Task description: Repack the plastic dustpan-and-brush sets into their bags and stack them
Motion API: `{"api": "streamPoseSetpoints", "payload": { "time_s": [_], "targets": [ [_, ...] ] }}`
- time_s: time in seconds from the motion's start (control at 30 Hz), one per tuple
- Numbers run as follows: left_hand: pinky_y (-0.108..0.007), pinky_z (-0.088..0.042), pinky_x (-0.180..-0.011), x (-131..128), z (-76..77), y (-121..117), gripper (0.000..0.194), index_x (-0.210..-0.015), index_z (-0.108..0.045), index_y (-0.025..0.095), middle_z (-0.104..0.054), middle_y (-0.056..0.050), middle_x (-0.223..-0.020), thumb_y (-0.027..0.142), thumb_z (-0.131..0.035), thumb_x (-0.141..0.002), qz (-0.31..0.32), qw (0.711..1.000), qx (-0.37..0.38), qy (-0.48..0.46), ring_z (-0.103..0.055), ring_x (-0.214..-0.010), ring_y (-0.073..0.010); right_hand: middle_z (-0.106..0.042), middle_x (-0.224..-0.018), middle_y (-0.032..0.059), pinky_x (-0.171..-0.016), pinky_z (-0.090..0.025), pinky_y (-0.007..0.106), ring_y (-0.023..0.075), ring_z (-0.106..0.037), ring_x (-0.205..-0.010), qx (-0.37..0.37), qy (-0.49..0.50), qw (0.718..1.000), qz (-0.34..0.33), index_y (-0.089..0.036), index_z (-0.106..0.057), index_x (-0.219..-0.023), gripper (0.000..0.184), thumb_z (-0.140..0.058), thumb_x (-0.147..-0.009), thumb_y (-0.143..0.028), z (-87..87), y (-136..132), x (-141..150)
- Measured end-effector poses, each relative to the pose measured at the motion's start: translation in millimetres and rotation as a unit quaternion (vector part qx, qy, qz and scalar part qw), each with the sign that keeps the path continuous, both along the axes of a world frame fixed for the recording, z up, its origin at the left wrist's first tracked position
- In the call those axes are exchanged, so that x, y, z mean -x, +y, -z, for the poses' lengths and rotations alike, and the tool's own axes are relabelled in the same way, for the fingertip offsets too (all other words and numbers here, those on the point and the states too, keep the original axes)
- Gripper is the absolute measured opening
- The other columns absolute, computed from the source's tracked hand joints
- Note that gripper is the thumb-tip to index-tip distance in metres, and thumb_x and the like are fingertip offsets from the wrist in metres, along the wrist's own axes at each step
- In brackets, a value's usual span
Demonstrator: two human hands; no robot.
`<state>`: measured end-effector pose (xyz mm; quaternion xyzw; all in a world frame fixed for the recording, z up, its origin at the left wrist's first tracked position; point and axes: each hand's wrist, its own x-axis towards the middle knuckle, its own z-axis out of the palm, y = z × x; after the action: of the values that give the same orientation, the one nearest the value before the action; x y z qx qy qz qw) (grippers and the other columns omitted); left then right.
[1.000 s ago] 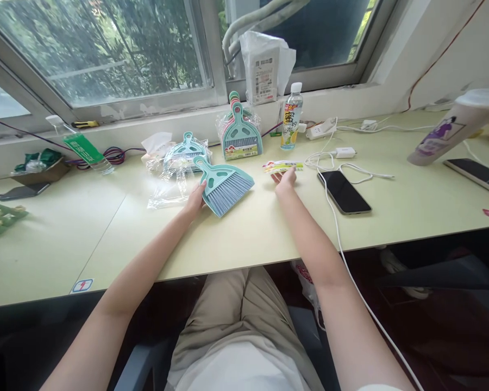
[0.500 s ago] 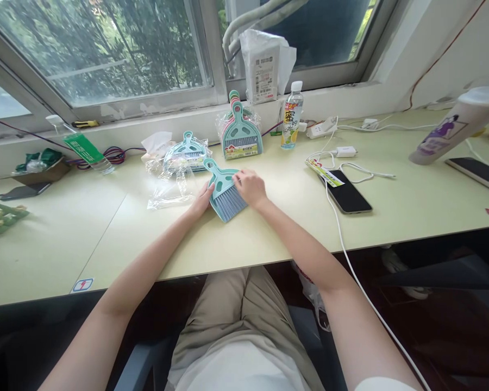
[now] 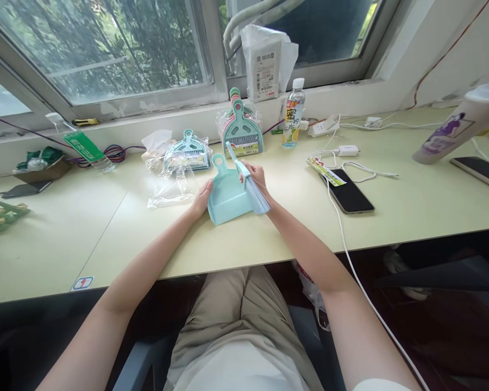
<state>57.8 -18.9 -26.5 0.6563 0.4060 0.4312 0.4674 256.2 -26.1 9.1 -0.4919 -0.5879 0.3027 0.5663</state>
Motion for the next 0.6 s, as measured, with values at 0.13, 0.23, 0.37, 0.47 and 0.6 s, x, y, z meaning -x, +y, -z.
{"api": "streamPoseSetpoints", "payload": {
  "time_s": [0.13, 0.23, 0.37, 0.47, 0.6],
  "targets": [
    [-0.034, -0.043, -0.100, 12, -1.2, 10, 0.037, -0.111, -0.062, 0.018, -0.066, -0.007, -0.117, 0.044, -0.040, -0.097, -0.057, 0.995, -0.013, 0.075, -0.057, -0.111, -0.0231, -0.052, -0.052, 0.0018, -0.062, -0.041, 0.030, 0.0174, -0.054, -0.057, -0.058, -0.125, 0.979, 0.149, -0.021, -0.054, -0.054, 0.063, -0.038, -0.095, -0.066, -9.5, 6, -35],
    [-0.034, -0.044, -0.093, 18, -0.5, 17, 0.028, -0.105, -0.063, 0.017, -0.067, -0.007, -0.107, 0.033, -0.041, -0.096, -0.090, 0.983, -0.013, 0.161, -0.058, -0.102, -0.0224, -0.065, -0.066, 0.0099, -0.071, -0.043, 0.034, 0.0241, -0.063, -0.072, 0.011, -0.292, 0.926, 0.239, -0.017, -0.066, -0.064, 0.056, -0.037, -0.099, -0.049, -0.3, 14, -64],
    [-0.034, -0.043, -0.096, 22, -1.6, 21, 0.022, -0.098, -0.064, 0.018, -0.064, -0.007, -0.107, 0.025, -0.043, -0.094, -0.119, 0.958, -0.042, 0.257, -0.056, -0.104, -0.0216, -0.071, -0.095, 0.0212, -0.082, -0.045, 0.040, 0.0318, -0.066, -0.094, 0.101, -0.457, 0.851, 0.237, -0.011, -0.075, -0.090, 0.040, -0.041, -0.097, -0.032, 19.8, 23, -85],
    [-0.034, -0.041, -0.100, 24, -5.8, 18, 0.025, -0.100, -0.065, 0.019, -0.061, -0.009, -0.112, 0.026, -0.042, -0.095, -0.128, 0.946, -0.084, 0.287, -0.056, -0.108, -0.0211, -0.066, -0.113, 0.0239, -0.083, -0.045, 0.042, 0.0325, -0.065, -0.096, 0.113, -0.494, 0.836, 0.212, -0.010, -0.072, -0.106, 0.038, -0.040, -0.097, -0.029, 25.0, 23, -87],
    [-0.035, -0.043, -0.097, 27, -13.4, 10, 0.031, -0.103, -0.066, 0.019, -0.060, -0.010, -0.113, 0.035, -0.039, -0.098, -0.139, 0.933, -0.111, 0.314, -0.059, -0.099, -0.0209, -0.059, -0.122, 0.0235, -0.082, -0.045, 0.044, 0.0320, -0.063, -0.096, 0.107, -0.491, 0.835, 0.225, -0.012, -0.069, -0.109, 0.038, -0.041, -0.096, -0.033, 19.8, 20, -80]
  ]
}}
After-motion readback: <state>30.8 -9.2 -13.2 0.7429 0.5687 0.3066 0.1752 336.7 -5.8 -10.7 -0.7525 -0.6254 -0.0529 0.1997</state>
